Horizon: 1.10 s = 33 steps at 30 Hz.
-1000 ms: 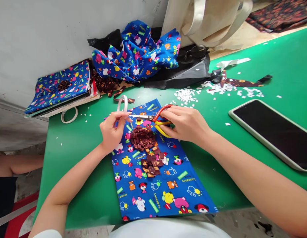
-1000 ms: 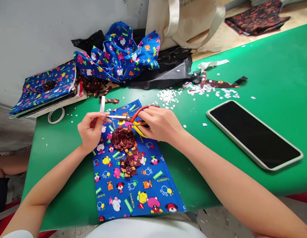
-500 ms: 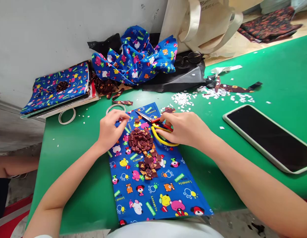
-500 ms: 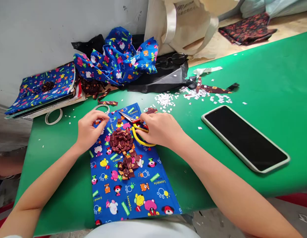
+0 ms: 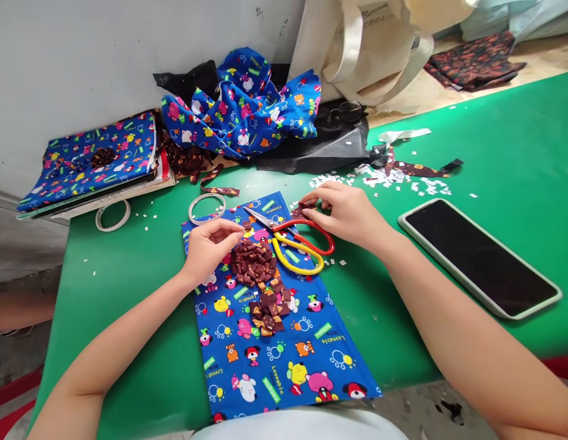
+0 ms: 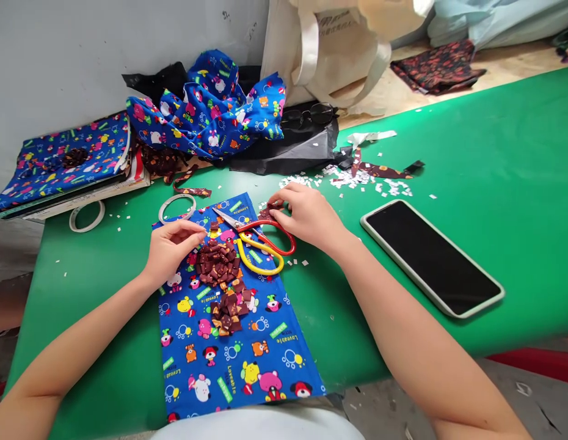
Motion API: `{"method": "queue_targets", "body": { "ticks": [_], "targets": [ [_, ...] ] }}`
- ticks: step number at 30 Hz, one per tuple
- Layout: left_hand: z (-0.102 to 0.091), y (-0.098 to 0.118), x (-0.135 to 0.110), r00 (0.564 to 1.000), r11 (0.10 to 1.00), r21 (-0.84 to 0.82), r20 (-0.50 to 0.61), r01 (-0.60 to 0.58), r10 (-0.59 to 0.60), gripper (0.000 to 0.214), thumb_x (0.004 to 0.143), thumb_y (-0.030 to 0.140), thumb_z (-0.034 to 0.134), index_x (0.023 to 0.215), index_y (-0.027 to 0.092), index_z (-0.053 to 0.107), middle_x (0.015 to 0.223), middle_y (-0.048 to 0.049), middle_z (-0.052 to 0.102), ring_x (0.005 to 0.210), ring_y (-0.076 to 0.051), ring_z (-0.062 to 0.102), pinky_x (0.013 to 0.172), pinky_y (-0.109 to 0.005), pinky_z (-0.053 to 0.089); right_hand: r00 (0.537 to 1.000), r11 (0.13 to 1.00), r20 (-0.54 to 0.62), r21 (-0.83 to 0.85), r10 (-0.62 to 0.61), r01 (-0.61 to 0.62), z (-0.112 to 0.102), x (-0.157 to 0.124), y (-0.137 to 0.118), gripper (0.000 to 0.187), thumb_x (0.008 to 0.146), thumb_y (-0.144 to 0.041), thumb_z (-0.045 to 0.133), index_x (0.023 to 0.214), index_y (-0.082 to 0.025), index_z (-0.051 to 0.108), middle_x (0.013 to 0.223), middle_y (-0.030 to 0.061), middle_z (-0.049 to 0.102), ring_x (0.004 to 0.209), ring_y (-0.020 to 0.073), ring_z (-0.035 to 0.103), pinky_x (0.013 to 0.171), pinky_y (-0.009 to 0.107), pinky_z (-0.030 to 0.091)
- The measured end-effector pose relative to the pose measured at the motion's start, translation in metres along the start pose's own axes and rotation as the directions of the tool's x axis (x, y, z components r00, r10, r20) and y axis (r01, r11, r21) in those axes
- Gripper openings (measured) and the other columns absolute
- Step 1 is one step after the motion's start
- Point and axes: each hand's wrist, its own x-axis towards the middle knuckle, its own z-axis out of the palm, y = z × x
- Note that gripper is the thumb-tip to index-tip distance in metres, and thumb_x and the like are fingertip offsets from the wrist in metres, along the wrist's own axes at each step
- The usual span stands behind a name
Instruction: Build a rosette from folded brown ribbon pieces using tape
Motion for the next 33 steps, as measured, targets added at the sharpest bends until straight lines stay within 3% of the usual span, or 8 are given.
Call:
{"method": "queue_targets", "body": {
  "ticks": [4, 9, 14, 22, 26, 30, 33],
  "targets": [
    [0.000, 0.000, 0.001, 1.000, 1.000, -0.010, 0.012, 0.004, -0.004, 0.007, 0.072, 0.023, 0.074, 0.076, 0.017, 0.073, 0.078, -0.0001, 0.076, 0.070, -0.009, 0.071, 0.068, -0.016, 0.058, 0.993, 0.991, -0.001, -0.062, -0.117, 0.116, 0.004, -0.001, 0.003, 0.016, 0.087, -0.031, 0.057, 0.087, -0.021, 0.069, 0.087, 0.0079, 0.064, 0.084, 0.0229, 0.060, 0.079, 0.037, 0.048],
    [0.000, 0.001, -0.001, 1.000, 1.000, 0.000, 0.021, 0.001, -0.001, 0.007, 0.072, 0.024, 0.073, 0.076, 0.017, 0.073, 0.080, -0.0003, 0.077, 0.071, -0.009, 0.071, 0.068, -0.016, 0.058, 0.990, 0.989, 0.020, -0.055, -0.140, 0.140, 0.010, 0.002, 0.008, 0.015, 0.089, -0.031, 0.055, 0.092, -0.021, 0.066, 0.088, 0.0084, 0.063, 0.085, 0.0239, 0.058, 0.080, 0.039, 0.047],
    [0.001, 0.003, -0.001, 1.000, 0.999, -0.031, 0.019, 0.021, -0.020, 0.013, 0.071, 0.027, 0.075, 0.081, 0.017, 0.072, 0.085, -0.0019, 0.077, 0.075, -0.010, 0.072, 0.070, -0.018, 0.059, 0.990, 0.992, 0.064, 0.026, -0.125, 0.123, 0.011, 0.004, 0.010, 0.012, 0.089, -0.029, 0.053, 0.086, -0.021, 0.062, 0.087, 0.0082, 0.064, 0.084, 0.0230, 0.058, 0.077, 0.038, 0.045],
    [0.007, 0.009, -0.007, 0.995, 0.989, -0.114, 0.036, 0.097, -0.093, 0.019, 0.069, 0.033, 0.078, 0.077, 0.017, 0.071, 0.079, -0.0024, 0.076, 0.072, -0.012, 0.071, 0.069, -0.021, 0.060, 0.993, 0.986, -0.005, 0.118, -0.114, 0.114, 0.008, 0.003, 0.003, 0.009, 0.085, -0.024, 0.055, 0.077, -0.021, 0.058, 0.078, 0.0053, 0.064, 0.075, 0.0187, 0.058, 0.067, 0.030, 0.044],
    [0.010, 0.007, -0.009, 0.993, 0.982, -0.147, 0.051, 0.117, -0.111, 0.020, 0.070, 0.033, 0.077, 0.077, 0.016, 0.070, 0.078, -0.0024, 0.075, 0.074, -0.013, 0.071, 0.071, -0.021, 0.060, 0.997, 0.987, -0.077, 0.157, -0.020, 0.032, 0.004, 0.004, -0.004, 0.010, 0.081, -0.026, 0.061, 0.073, -0.021, 0.061, 0.076, 0.0042, 0.068, 0.073, 0.0177, 0.060, 0.066, 0.030, 0.044],
    [0.011, 0.004, -0.009, 0.992, 0.983, -0.145, 0.078, 0.113, -0.102, 0.018, 0.071, 0.032, 0.075, 0.076, 0.016, 0.068, 0.077, -0.0021, 0.073, 0.072, -0.012, 0.070, 0.073, -0.022, 0.060, 0.970, 0.949, -0.160, 0.286, 0.183, -0.132, -0.003, 0.003, -0.016, 0.011, 0.077, -0.029, 0.064, 0.070, -0.022, 0.061, 0.070, 0.0017, 0.070, 0.063, 0.0150, 0.061, 0.057, 0.027, 0.042],
    [0.011, 0.002, -0.009, 0.991, 0.988, -0.116, 0.098, 0.103, -0.092, 0.017, 0.073, 0.032, 0.073, 0.077, 0.016, 0.069, 0.079, -0.0030, 0.073, 0.074, -0.012, 0.070, 0.073, -0.023, 0.060, 0.954, 0.860, -0.104, 0.470, 0.280, -0.201, -0.006, 0.001, -0.028, 0.017, 0.078, -0.036, 0.066, 0.072, -0.021, 0.058, 0.067, 0.0011, 0.071, 0.060, 0.0153, 0.066, 0.054, 0.026, 0.046]
  ]
}}
